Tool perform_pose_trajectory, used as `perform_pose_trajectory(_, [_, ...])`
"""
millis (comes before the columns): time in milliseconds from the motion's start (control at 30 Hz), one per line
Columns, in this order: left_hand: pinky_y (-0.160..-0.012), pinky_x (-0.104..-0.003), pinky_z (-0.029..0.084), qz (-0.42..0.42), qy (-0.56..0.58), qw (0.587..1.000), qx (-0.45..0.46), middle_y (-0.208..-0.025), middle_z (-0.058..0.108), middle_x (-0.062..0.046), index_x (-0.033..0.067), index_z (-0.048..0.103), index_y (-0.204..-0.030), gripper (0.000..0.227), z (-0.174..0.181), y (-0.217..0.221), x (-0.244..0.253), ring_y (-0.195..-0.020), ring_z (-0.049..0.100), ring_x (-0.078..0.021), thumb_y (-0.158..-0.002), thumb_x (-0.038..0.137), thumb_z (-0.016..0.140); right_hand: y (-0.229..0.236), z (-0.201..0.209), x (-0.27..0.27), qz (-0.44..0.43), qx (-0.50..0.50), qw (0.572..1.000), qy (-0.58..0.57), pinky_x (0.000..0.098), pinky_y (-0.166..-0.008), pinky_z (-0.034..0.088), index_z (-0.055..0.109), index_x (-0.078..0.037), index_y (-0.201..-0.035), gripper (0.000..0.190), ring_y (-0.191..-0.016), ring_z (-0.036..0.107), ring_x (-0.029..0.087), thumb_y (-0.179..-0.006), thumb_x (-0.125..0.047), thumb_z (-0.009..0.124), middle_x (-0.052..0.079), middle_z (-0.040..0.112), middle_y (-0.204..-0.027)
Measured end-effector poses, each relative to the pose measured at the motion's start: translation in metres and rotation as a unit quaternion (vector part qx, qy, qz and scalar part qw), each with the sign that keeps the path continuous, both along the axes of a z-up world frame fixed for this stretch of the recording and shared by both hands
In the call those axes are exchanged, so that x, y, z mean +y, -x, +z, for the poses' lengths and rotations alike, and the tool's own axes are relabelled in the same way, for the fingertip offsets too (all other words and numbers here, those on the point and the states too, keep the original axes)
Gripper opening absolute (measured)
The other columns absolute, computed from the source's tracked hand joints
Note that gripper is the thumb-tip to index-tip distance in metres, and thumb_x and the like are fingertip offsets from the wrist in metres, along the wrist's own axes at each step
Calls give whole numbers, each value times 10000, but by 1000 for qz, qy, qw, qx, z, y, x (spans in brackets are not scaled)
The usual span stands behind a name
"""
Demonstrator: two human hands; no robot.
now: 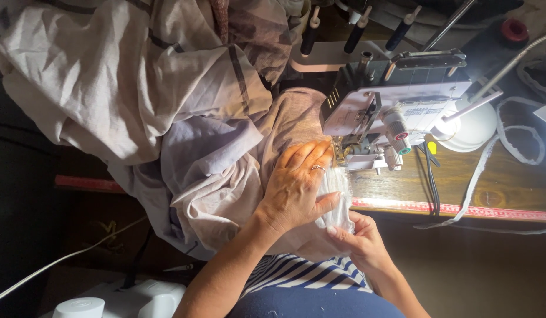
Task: Using an overlock sewing machine to finish the edges of a large piece of fabric.
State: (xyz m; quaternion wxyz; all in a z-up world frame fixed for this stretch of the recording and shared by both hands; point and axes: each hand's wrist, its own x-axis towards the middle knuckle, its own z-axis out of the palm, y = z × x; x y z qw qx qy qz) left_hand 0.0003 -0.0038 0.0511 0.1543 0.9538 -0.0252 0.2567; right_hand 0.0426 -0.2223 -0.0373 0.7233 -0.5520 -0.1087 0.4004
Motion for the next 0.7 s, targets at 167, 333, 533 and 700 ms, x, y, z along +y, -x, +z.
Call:
perform_pose_trajectory(167, [-1171, -424, 342, 8, -10, 1000, 13, -1468, 582, -169, -11, 556, -1420, 828, -1, -3, 3, -1360, 507, -286, -808, 534, 671, -1, -9, -1, -1, 2, 1000, -14, 226, -575, 403, 755, 19, -917, 150, -628, 544, 94, -839, -88, 824, 12, 666, -718])
perform_pose_trajectory(333, [-1179, -427, 337, 4, -13, 1000, 11, -1464, 585, -172, -16, 551, -1431, 867, -2, -6, 6, -1366, 506, -286, -782, 542, 684, -1, -11, -1, -3, -11, 1000, -15, 232, -565, 408, 758, 8, -901, 129, -638, 553, 90, -849, -94, 817, 7, 682, -734])
perform_pose_trajectory(533, [-1183, -427, 335, 7, -16, 1000, 13, -1449, 599, -161, -11, 559, -1425, 863, -3, -8, 9, -1367, 505, -287, -776, 546, 677, 1, -13, 0, -15, -21, 1000, -12, 267, -572, 463, 720, -29, -722, 164, -645, 578, 105, -835, -83, 825, 9, 685, -706])
perform_pose_trajectory(700, [-1174, -426, 337, 20, -20, 1000, 11, -1423, 623, -145, 7, 580, -1413, 879, -4, -11, 10, -1366, 512, -277, -769, 598, 672, 0, -13, 0, -35, -31, 999, -2, 268, -572, 449, 667, -64, -632, 255, -628, 573, 102, -829, -60, 829, 1, 668, -663])
